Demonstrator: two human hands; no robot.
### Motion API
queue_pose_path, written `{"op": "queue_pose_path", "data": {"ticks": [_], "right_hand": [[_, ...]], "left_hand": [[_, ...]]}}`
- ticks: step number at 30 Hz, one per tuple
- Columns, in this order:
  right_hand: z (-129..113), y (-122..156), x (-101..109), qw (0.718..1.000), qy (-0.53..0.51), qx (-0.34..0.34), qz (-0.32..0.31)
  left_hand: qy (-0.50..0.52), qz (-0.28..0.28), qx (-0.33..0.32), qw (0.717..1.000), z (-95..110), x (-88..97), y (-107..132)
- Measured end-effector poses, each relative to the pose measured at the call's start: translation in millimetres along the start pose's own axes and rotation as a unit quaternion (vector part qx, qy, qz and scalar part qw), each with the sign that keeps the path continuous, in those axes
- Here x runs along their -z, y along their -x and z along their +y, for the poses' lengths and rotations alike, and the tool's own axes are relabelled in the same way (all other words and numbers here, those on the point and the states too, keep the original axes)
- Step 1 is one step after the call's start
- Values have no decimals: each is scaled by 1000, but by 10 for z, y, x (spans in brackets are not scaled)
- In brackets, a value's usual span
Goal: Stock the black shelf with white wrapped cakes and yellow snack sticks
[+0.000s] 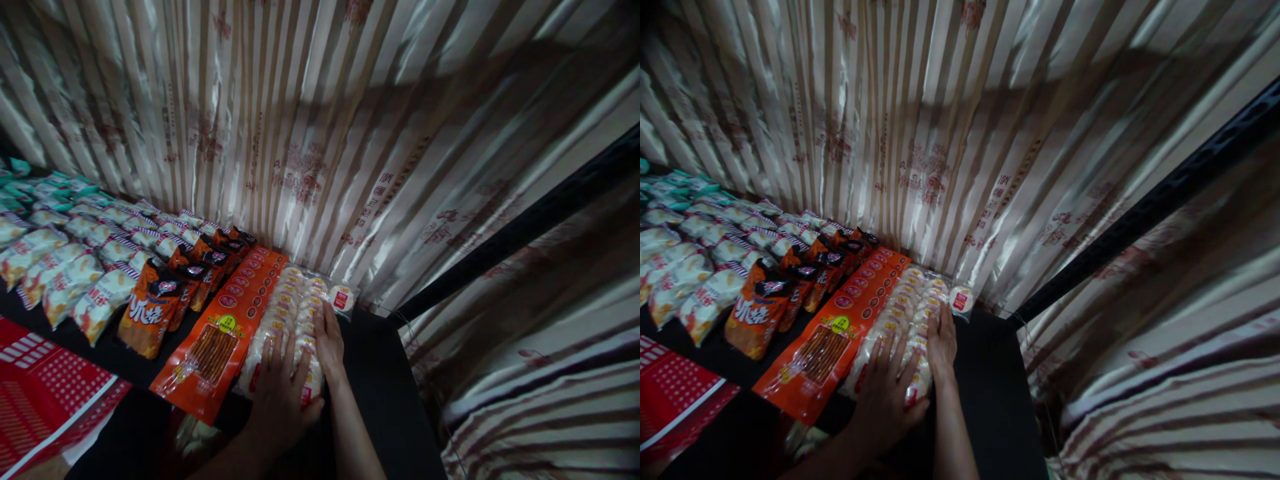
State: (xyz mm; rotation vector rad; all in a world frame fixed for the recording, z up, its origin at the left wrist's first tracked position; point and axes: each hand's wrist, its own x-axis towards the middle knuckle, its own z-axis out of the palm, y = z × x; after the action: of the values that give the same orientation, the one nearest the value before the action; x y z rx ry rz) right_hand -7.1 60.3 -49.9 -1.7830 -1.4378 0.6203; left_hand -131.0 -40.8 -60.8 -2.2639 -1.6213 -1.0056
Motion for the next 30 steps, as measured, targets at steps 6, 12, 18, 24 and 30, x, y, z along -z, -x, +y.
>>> {"op": "queue_pose_path", "data": {"ticks": [6,12,18,24,30], "right_hand": [[-11,2,-17,1000,-6,6,6],[16,-15,-39,1000,0,1,8],[41,-8,-58,1000,-1,2,25],[45,-5,-77,1000,5,8,29],[27,1,-88,1000,7,4,29]], "left_hand": [[-8,17,-16,1000,-11,19,-5],[-10,26,-16,999,-8,2,-5],[-5,25,-22,999,-19,6,-25],[-3,20,-23,1000,-49,-2,-23],[-2,19,-26,999,-69,30,-31]]}}
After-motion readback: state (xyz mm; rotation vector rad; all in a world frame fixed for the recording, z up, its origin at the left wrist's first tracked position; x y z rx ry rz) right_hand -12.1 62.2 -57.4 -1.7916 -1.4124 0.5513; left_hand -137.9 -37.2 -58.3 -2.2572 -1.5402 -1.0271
